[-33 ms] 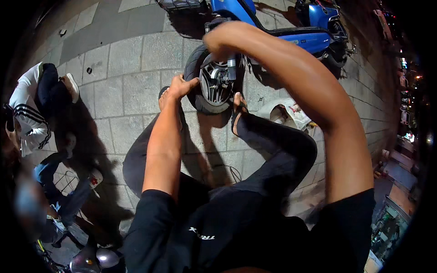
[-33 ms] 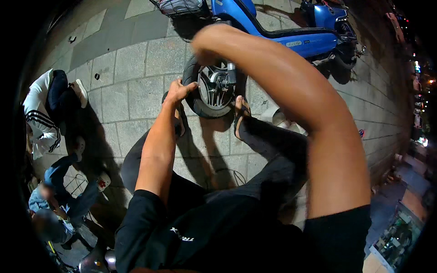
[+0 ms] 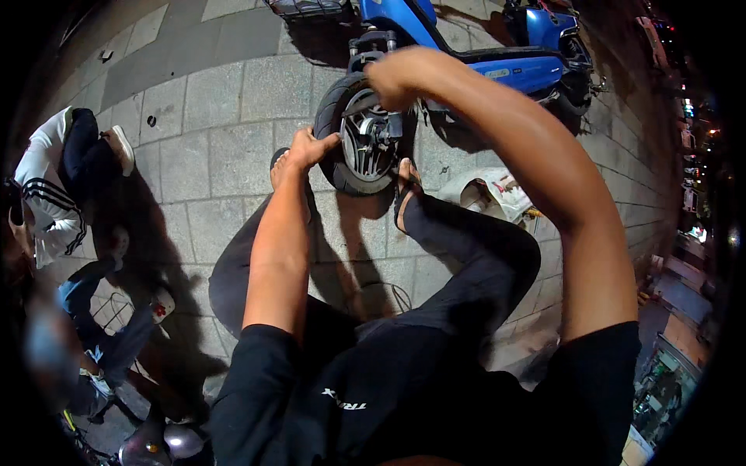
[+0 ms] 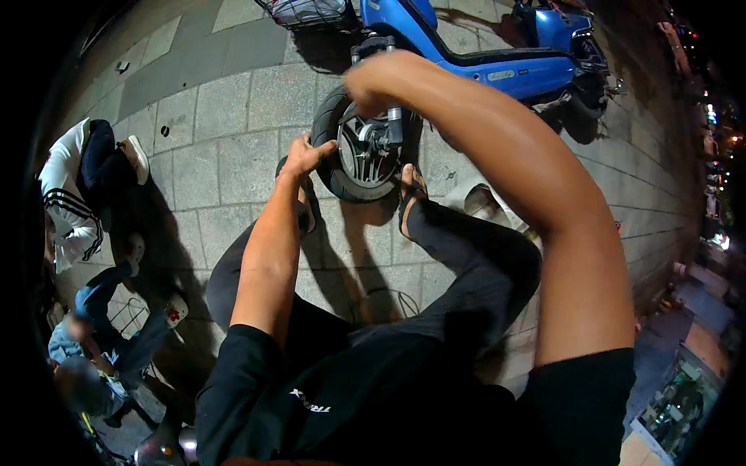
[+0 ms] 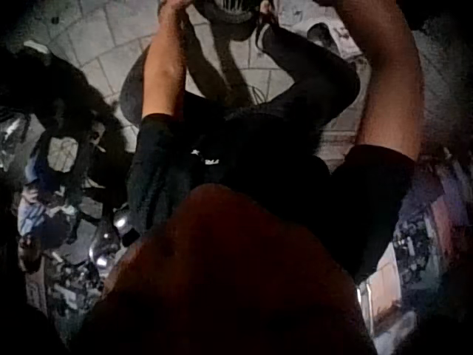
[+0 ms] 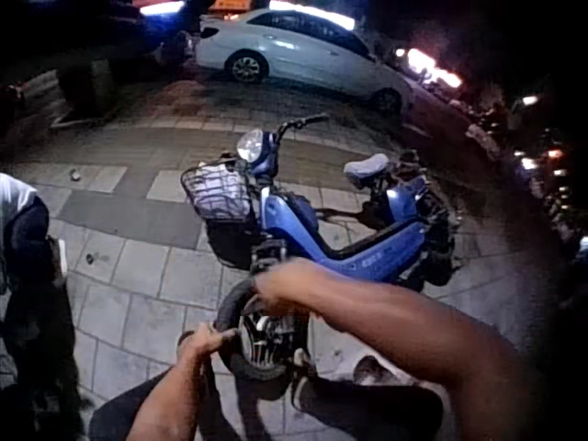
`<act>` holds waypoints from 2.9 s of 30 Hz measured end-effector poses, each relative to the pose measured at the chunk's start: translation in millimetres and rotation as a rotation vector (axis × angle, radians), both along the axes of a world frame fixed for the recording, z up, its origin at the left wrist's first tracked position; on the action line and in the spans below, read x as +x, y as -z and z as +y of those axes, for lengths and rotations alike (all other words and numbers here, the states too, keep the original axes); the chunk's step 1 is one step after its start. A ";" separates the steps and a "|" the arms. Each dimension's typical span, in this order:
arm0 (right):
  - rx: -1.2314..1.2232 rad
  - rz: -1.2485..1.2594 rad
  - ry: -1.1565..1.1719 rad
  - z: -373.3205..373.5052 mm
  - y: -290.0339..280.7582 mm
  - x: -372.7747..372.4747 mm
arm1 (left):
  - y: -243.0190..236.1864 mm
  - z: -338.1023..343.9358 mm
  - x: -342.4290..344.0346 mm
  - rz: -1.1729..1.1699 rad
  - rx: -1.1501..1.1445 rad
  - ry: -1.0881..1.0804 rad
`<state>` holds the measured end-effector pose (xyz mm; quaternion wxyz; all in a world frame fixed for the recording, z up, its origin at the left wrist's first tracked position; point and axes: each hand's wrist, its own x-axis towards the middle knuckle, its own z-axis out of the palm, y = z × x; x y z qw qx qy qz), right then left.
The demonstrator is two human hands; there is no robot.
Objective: The person sits on the sidewalk and works on the front wheel of a blue scooter. They use a tire lever to pry the tire bead away from the rim and then pull the tire off the wheel by hand.
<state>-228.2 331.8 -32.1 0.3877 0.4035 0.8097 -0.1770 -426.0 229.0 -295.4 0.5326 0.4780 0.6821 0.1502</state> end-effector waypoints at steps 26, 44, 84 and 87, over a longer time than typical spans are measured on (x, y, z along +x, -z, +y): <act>0.416 0.413 0.093 -92.2 46.4 130.4 | 20.0 3.1 -5.4 -0.122 -0.032 -0.010; 0.507 0.382 0.219 -143.1 102.0 134.3 | 3.1 -3.1 1.5 -0.122 -0.070 0.034; 0.131 0.581 0.573 -135.6 211.0 196.1 | -0.6 98.3 48.8 -0.013 0.236 0.021; 0.073 0.634 0.665 -146.5 238.2 199.8 | 1.0 16.4 8.1 -0.222 0.165 -0.253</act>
